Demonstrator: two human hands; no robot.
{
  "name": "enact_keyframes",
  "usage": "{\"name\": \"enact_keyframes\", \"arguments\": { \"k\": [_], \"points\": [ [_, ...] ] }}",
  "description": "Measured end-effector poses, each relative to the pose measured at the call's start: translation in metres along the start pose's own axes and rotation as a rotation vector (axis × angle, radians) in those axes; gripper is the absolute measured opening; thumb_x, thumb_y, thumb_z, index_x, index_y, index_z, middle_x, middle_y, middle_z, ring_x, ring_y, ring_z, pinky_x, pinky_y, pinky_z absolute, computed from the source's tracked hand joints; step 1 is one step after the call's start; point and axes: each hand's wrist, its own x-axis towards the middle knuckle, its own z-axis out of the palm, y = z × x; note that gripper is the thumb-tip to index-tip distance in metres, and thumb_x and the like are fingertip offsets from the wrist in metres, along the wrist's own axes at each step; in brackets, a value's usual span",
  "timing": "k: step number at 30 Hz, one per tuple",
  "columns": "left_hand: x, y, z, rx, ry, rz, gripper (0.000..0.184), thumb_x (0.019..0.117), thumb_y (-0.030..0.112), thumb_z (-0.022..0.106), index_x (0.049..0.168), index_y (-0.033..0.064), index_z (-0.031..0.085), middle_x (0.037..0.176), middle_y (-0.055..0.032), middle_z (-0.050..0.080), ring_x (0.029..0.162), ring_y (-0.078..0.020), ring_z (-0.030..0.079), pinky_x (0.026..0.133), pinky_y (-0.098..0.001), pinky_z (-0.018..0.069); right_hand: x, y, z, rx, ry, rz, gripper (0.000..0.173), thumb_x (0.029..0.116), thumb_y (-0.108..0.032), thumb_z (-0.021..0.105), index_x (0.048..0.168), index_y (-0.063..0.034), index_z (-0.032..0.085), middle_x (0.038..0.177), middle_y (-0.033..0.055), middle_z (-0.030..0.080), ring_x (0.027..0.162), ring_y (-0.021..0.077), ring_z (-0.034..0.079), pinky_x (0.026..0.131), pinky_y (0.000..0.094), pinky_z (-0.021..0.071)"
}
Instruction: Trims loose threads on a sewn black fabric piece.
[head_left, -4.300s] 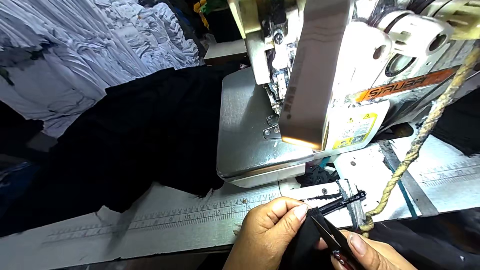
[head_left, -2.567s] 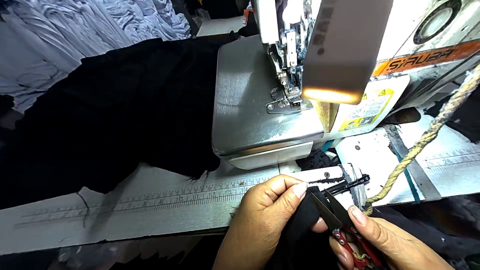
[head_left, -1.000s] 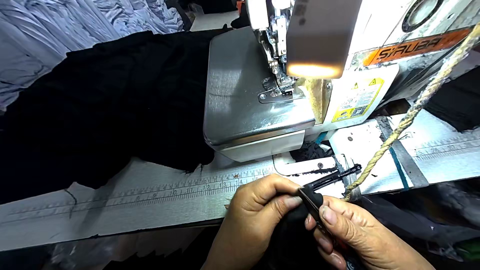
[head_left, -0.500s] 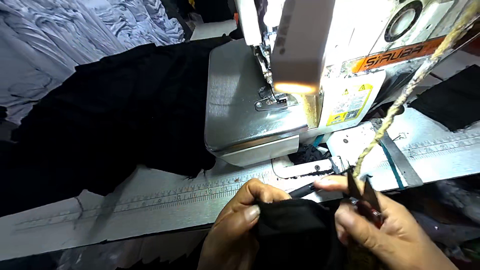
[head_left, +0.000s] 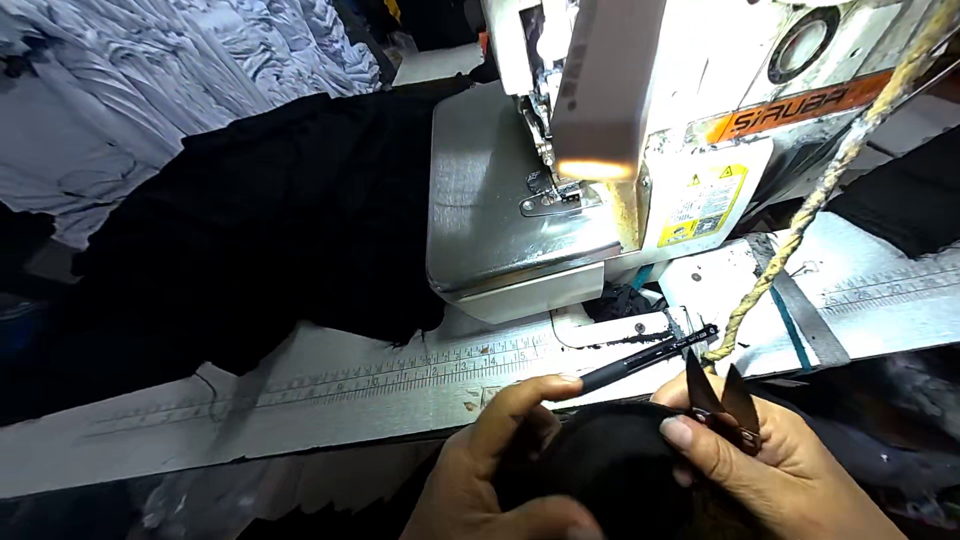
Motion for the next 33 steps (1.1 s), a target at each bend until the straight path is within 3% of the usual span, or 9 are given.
{"name": "enact_keyframes", "arguments": {
  "k": [2,3,6,8,14,21,28,30,33],
  "points": [
    [-0.002,0.002,0.007,0.246,0.09,0.037,0.04,0.0919,0.026,0.073,0.119,-0.0022,0.066,0.088,0.0029,0.067,0.083,0.0074,0.058,0.079,-0.0113,0.0484,-0.001,0.004,0.0,-0.045,0.024,-0.084,0.013,0.0999,-0.011,0.061,0.103,-0.0016,0.07,0.095,-0.0035,0.067,0.081,-0.0087,0.06,0.073,0.0092,0.0512],
    [-0.003,0.002,0.011,0.35,0.152,0.049,0.032,0.0911,0.02,0.074,0.111,-0.0042,0.068,0.088,-0.0019,0.069,0.084,0.0053,0.059,0.08,-0.0114,0.0483,-0.002,0.007,-0.001,-0.079,0.042,-0.14,0.012,0.0989,-0.01,0.062,0.102,-0.003,0.071,0.096,-0.0029,0.068,0.085,-0.0081,0.06,0.076,0.0092,0.0513],
    [-0.005,-0.013,0.014,0.459,0.327,0.16,0.018,0.089,0.015,0.074,0.091,0.0066,0.058,0.087,0.0009,0.062,0.09,0.0052,0.059,0.084,-0.0081,0.0466,-0.004,0.021,-0.005,-0.183,0.081,-0.301,0.009,0.0993,-0.012,0.063,0.102,-0.0096,0.07,0.1,-0.0028,0.067,0.096,-0.0055,0.061,0.085,0.0091,0.0491],
    [-0.005,-0.023,0.014,0.422,0.366,0.257,0.015,0.0915,0.015,0.069,0.089,0.0141,0.054,0.089,0.0059,0.059,0.092,0.0063,0.058,0.086,-0.0069,0.0456,-0.006,0.027,-0.006,-0.216,0.094,-0.349,0.008,0.1006,-0.013,0.062,0.104,-0.0113,0.069,0.102,-0.0024,0.066,0.1,-0.0051,0.06,0.088,0.0089,0.0484],
    [-0.01,-0.031,0.022,0.294,0.372,0.354,0.015,0.095,0.009,0.062,0.085,0.0157,0.052,0.097,0.0072,0.057,0.096,0.0068,0.058,0.088,-0.0068,0.046,-0.009,0.037,-0.007,-0.205,0.121,-0.367,0.007,0.1011,-0.014,0.063,0.106,-0.0142,0.069,0.105,-0.0053,0.066,0.104,-0.0054,0.06,0.092,0.0097,0.0483],
    [-0.013,-0.038,0.027,0.191,0.377,0.427,0.016,0.0999,0.01,0.057,0.086,0.0168,0.052,0.102,0.0076,0.056,0.1,0.0058,0.057,0.09,-0.0088,0.046,-0.009,0.037,-0.011,-0.166,0.049,-0.348,0.008,0.1018,-0.014,0.062,0.107,-0.0141,0.068,0.114,-0.0057,0.065,0.114,-0.0055,0.057,0.097,0.0104,0.0465],
    [-0.017,-0.04,0.024,0.215,0.372,0.478,0.016,0.0991,0.008,0.056,0.086,0.0167,0.052,0.114,0.009,0.06,0.116,0.0042,0.057,0.101,-0.0138,0.0465,-0.007,0.035,-0.009,-0.144,0.009,-0.378,0.008,0.1029,-0.014,0.061,0.107,-0.0138,0.068,0.116,-0.0059,0.065,0.116,-0.0045,0.057,0.1,0.0125,0.0461],
    [-0.016,-0.039,0.019,0.242,0.295,0.445,0.01,0.101,0.017,0.061,0.096,0.0166,0.052,0.115,0.0077,0.059,0.114,0.0047,0.057,0.1,-0.0129,0.0456,-0.005,0.031,-0.008,-0.143,-0.002,-0.371,0.008,0.1027,-0.012,0.06,0.107,-0.0111,0.067,0.111,-0.0036,0.066,0.11,-0.004,0.059,0.096,0.0121,0.0474],
    [-0.015,-0.027,0.013,0.376,0.18,0.356,0.032,0.0988,0.033,0.067,0.121,0.0142,0.055,0.12,0.0014,0.06,0.115,-0.0001,0.058,0.101,-0.0152,0.045,-0.003,0.021,-0.006,-0.173,-0.018,-0.335,0.009,0.1018,-0.01,0.061,0.105,-0.0061,0.068,0.105,0.0,0.066,0.103,-0.0044,0.06,0.091,0.0106,0.0478]
  ]
}}
